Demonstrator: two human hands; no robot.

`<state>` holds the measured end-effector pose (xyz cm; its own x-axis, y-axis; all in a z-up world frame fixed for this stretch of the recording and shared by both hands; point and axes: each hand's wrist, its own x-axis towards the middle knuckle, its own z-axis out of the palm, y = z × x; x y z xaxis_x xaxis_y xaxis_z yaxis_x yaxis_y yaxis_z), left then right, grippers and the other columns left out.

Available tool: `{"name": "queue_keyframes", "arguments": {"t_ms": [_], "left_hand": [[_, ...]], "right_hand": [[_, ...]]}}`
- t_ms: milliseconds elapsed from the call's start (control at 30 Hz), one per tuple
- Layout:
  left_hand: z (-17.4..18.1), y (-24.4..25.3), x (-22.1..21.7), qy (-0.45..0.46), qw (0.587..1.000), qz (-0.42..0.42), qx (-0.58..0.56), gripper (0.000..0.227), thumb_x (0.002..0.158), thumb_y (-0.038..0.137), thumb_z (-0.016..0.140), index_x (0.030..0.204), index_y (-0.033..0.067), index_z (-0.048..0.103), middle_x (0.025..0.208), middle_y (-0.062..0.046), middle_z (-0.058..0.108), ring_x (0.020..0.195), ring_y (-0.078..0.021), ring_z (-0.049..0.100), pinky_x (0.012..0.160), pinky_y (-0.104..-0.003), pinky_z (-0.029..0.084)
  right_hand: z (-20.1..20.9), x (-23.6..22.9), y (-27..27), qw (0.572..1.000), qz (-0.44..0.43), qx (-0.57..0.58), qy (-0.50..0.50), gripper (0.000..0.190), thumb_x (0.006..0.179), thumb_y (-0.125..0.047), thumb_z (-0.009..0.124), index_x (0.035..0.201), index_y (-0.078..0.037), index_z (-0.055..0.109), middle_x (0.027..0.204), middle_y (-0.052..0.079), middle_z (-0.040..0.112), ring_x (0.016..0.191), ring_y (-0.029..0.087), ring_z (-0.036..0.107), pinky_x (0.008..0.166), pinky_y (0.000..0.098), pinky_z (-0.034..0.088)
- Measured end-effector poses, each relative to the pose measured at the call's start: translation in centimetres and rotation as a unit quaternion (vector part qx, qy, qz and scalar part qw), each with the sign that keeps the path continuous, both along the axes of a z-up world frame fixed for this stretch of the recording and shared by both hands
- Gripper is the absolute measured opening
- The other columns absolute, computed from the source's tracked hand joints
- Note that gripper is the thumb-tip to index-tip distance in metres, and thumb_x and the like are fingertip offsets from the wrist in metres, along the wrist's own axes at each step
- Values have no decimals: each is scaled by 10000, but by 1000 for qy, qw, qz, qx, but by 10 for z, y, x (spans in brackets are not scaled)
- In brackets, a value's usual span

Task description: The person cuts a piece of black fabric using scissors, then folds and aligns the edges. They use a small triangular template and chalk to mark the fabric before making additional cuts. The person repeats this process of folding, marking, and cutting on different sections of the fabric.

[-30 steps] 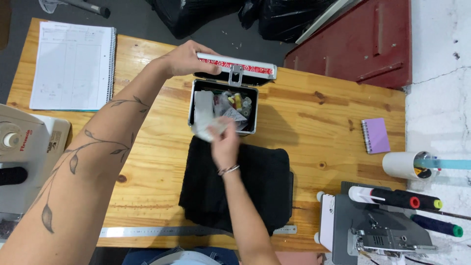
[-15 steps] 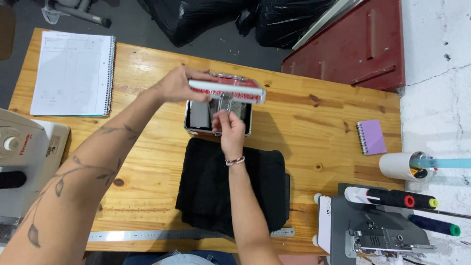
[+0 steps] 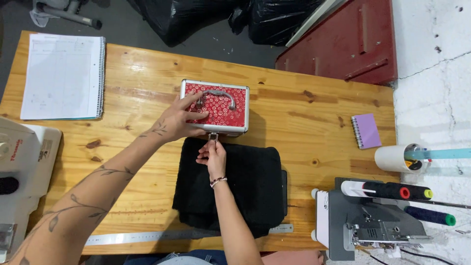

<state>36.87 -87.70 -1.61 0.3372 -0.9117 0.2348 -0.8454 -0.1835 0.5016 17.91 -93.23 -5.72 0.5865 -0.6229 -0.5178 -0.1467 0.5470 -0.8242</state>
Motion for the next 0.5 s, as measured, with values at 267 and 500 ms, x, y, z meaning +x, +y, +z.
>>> {"name": "queue_keyframes", "arguments": {"t_ms": [267, 500], "left_hand": [[-1, -6, -11, 42, 995, 90, 16, 514, 632, 544, 889, 1108, 411, 750, 1567, 116, 427, 1460, -224, 379, 1189, -533, 306], [-8, -5, -10, 28, 995, 96, 23, 512, 613, 578, 883, 1082, 420, 754, 1558, 158, 433, 1460, -195, 381, 1193, -478, 316]], "right_hand": [[-16, 17, -12, 1000, 13, 4, 6, 316, 1086, -282, 411, 917, -64, 564, 769, 137, 661, 631, 209, 681, 528, 317, 643], [-15, 17, -15, 1000, 18, 1, 24, 286, 1081, -244, 430, 898, -72, 567, 743, 133, 652, 598, 213, 681, 500, 320, 640]]}}
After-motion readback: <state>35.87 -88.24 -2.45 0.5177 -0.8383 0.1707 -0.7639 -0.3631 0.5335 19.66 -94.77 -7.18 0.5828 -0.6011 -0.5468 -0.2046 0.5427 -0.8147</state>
